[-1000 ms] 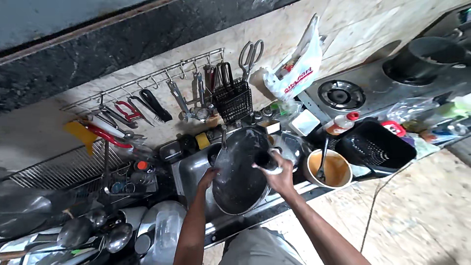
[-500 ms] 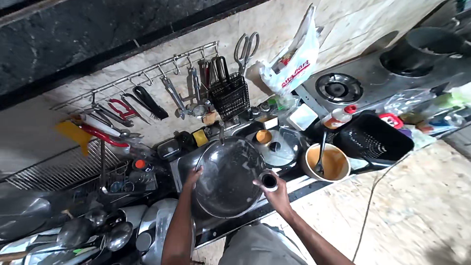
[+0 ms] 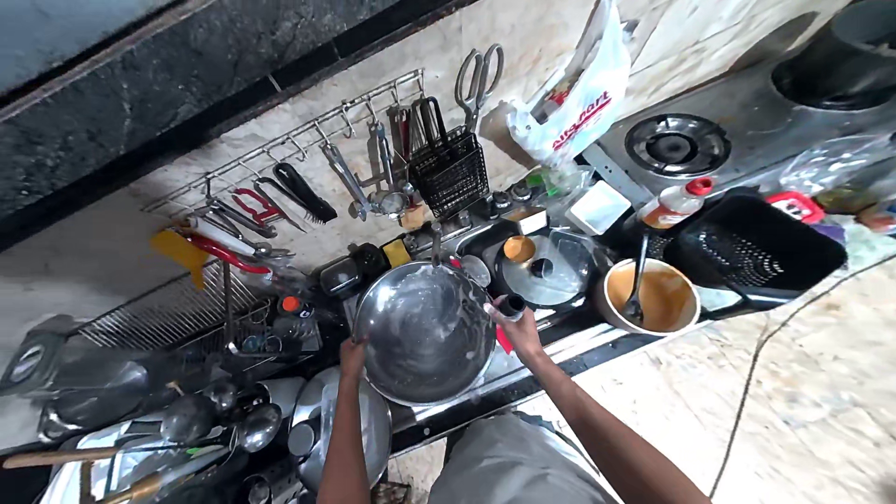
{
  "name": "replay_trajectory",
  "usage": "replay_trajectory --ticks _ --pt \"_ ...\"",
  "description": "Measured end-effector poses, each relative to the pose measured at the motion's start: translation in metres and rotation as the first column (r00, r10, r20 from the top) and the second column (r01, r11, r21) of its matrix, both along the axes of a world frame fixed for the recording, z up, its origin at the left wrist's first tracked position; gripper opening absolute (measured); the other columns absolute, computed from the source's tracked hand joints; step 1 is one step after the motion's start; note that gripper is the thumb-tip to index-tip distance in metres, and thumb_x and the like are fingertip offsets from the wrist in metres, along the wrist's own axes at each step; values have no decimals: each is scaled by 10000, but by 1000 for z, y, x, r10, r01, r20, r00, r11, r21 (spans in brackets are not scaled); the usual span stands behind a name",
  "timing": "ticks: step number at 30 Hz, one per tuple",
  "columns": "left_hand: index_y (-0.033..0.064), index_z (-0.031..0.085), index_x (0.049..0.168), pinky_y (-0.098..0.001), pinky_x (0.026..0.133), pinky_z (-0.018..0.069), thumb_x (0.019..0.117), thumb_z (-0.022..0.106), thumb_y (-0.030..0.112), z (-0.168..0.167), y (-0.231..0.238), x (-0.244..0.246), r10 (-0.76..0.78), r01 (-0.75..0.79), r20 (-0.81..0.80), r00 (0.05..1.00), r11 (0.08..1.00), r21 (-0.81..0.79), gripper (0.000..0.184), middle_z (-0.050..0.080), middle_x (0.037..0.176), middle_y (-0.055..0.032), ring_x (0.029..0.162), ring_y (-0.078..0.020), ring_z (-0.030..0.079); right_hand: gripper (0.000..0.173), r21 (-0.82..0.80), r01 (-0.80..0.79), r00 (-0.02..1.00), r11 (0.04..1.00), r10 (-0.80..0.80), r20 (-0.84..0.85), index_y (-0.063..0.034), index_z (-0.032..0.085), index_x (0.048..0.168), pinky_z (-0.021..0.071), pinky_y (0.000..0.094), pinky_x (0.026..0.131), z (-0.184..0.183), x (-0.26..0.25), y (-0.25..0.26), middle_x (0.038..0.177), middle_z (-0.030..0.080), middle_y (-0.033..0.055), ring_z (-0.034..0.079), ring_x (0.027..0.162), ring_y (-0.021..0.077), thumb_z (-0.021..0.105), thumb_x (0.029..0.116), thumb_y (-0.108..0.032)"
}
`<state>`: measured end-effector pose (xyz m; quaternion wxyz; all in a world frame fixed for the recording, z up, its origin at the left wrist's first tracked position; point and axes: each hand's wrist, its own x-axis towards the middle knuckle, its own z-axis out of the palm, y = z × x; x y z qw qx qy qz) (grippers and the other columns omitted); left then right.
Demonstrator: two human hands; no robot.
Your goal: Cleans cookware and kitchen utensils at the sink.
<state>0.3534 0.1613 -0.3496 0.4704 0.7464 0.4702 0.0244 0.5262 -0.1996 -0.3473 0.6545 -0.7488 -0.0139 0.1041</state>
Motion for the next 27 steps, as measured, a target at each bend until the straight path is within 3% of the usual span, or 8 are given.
replay_trajectory --ticks 5,8,12,15,19,22,24,27 --pt "-66 692 1030 -530 825 548 952 698 190 10 -7 -21 77 -74 -45 996 995 60 268 690 940 -217 882 -309 669 666 -223 105 990 969 -80 120 -14 506 1406 564 413 1005 15 -2 7 1314 637 172 655 1179 232 780 900 -349" --pt "-86 676 1015 -509 786 542 961 682 154 13 -15 -29 136 -134 -27 990 988 72 246 670 913 -219 840 -298 645 550 -412 136 937 901 19 350 26 546 1394 470 480 1130 38 -16 16 1484 498 269 516 1373 374 686 947 -262" --pt "-87 675 989 -496 764 536 988 673 199 13 -19 -32 156 -153 -23 987 984 93 285 656 869 -204 800 -282 631 498 -694 -458 725 556 685 70 -88 538 1478 401 530 1183 25 -25 56 1535 499 201 466 1436 374 531 1027 -299" --pt "-75 671 964 -451 714 520 998 669 219 16 -26 -31 159 -159 1 987 984 85 296 628 804 -160 735 -232 593 659 -697 -632 584 337 799 -144 -40 359 1584 203 574 1270 -18 -14 94 1643 309 264 255 1547 423 502 1058 -410" --pt "-67 674 932 -439 706 517 999 677 233 28 -29 -25 181 -182 17 983 979 91 307 619 786 -151 725 -222 585 677 -685 -646 610 336 767 -199 -63 344 1597 334 632 1193 -58 -5 130 1565 430 275 405 1462 449 413 1072 -484" --pt "-62 667 903 -425 687 515 994 685 223 32 -28 -25 199 -199 10 980 975 98 300 612 764 -137 700 -208 582 570 -620 -748 405 237 903 -144 -155 443 1562 393 664 1129 -72 -14 142 1432 572 264 526 1349 468 529 1052 -396" --pt "-66 670 903 -425 695 521 997 681 215 34 -27 -25 199 -198 1 980 976 89 296 620 771 -140 710 -208 589 530 -584 -739 482 335 869 -110 -109 507 1520 299 664 1188 -74 -14 144 1514 506 251 434 1433 453 589 1004 -198" --pt "-68 662 893 -401 681 504 997 679 205 36 -29 -21 204 -203 -3 979 976 81 293 600 756 -127 694 -190 565 653 -658 -594 631 462 775 -26 -119 193 1661 172 592 1278 -85 -10 158 1737 132 107 127 1600 331 370 1095 -391"
